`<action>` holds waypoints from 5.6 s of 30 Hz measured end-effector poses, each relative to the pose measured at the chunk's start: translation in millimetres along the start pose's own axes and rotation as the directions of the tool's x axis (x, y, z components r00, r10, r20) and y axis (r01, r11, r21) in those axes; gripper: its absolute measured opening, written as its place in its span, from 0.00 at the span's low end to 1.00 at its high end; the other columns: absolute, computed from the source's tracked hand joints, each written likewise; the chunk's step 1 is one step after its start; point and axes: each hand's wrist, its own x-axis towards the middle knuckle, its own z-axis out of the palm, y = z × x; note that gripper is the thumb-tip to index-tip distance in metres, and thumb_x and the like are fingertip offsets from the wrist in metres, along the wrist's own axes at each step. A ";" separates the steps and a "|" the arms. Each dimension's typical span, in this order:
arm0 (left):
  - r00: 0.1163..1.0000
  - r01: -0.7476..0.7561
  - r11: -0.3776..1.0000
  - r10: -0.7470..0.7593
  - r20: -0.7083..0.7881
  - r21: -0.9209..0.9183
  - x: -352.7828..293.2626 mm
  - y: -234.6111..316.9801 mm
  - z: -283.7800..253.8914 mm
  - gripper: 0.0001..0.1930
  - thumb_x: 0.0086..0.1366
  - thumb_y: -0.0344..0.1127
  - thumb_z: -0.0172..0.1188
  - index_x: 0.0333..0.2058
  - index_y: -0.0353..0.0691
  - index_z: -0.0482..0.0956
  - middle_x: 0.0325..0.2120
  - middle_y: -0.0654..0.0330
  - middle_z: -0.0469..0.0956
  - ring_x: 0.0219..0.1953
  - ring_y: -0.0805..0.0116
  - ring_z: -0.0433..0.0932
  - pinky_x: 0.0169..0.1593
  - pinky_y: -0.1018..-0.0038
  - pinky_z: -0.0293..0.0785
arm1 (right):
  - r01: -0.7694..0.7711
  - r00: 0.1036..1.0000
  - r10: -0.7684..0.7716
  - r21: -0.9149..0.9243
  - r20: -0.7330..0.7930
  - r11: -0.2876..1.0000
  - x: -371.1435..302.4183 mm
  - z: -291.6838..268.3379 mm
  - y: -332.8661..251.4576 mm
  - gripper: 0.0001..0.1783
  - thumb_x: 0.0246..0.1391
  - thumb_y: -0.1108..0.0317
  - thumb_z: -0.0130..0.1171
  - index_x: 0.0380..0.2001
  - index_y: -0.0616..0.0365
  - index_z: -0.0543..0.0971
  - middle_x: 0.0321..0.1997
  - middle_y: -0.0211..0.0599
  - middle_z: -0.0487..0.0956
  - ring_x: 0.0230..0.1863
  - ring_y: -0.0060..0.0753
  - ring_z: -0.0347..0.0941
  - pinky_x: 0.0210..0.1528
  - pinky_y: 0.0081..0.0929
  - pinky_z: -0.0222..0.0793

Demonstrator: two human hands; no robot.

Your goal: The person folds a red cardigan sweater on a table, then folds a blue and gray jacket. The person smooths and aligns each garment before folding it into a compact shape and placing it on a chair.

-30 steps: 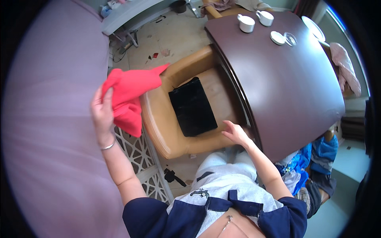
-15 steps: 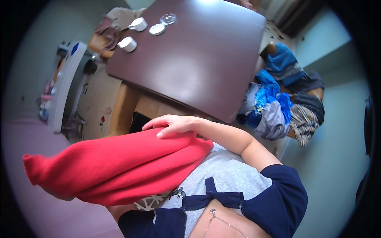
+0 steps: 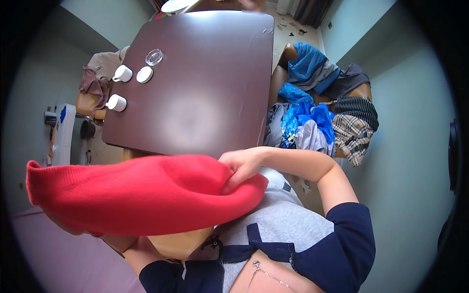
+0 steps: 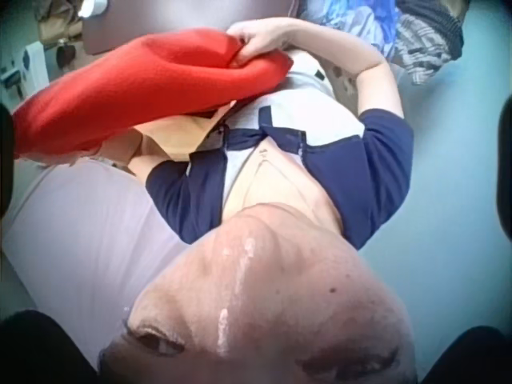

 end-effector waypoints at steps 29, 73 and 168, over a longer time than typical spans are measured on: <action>0.500 -0.206 0.974 0.021 0.866 0.095 81.2 -141.3 205.2 0.12 0.58 0.22 0.53 0.41 0.33 0.76 0.34 0.65 0.76 0.39 0.76 0.72 0.45 0.79 0.68 | -0.344 0.845 -0.308 -0.886 -0.437 0.312 -84.9 -318.1 -56.4 0.14 0.41 0.72 0.56 0.36 0.59 0.76 0.29 0.46 0.77 0.30 0.42 0.75 0.35 0.30 0.71; 0.277 0.904 0.397 -0.827 0.490 0.159 -327.2 -186.5 237.5 0.29 0.58 0.28 0.59 0.57 0.49 0.59 0.35 0.63 0.67 0.32 0.79 0.71 0.32 0.82 0.70 | -0.756 0.100 -0.296 -0.266 -0.950 0.599 -81.7 -288.9 193.1 0.26 0.45 0.58 0.61 0.41 0.69 0.72 0.36 0.49 0.77 0.37 0.47 0.75 0.41 0.39 0.70; 0.106 -0.578 0.812 -0.025 0.994 0.082 -275.8 -255.1 170.1 0.38 0.52 0.58 0.55 0.60 0.50 0.61 0.63 0.60 0.53 0.65 0.62 0.50 0.66 0.62 0.39 | -0.773 0.009 -0.178 -0.120 -0.984 0.623 -165.8 -217.3 191.8 0.14 0.49 0.64 0.59 0.33 0.65 0.77 0.33 0.49 0.80 0.35 0.45 0.78 0.37 0.32 0.71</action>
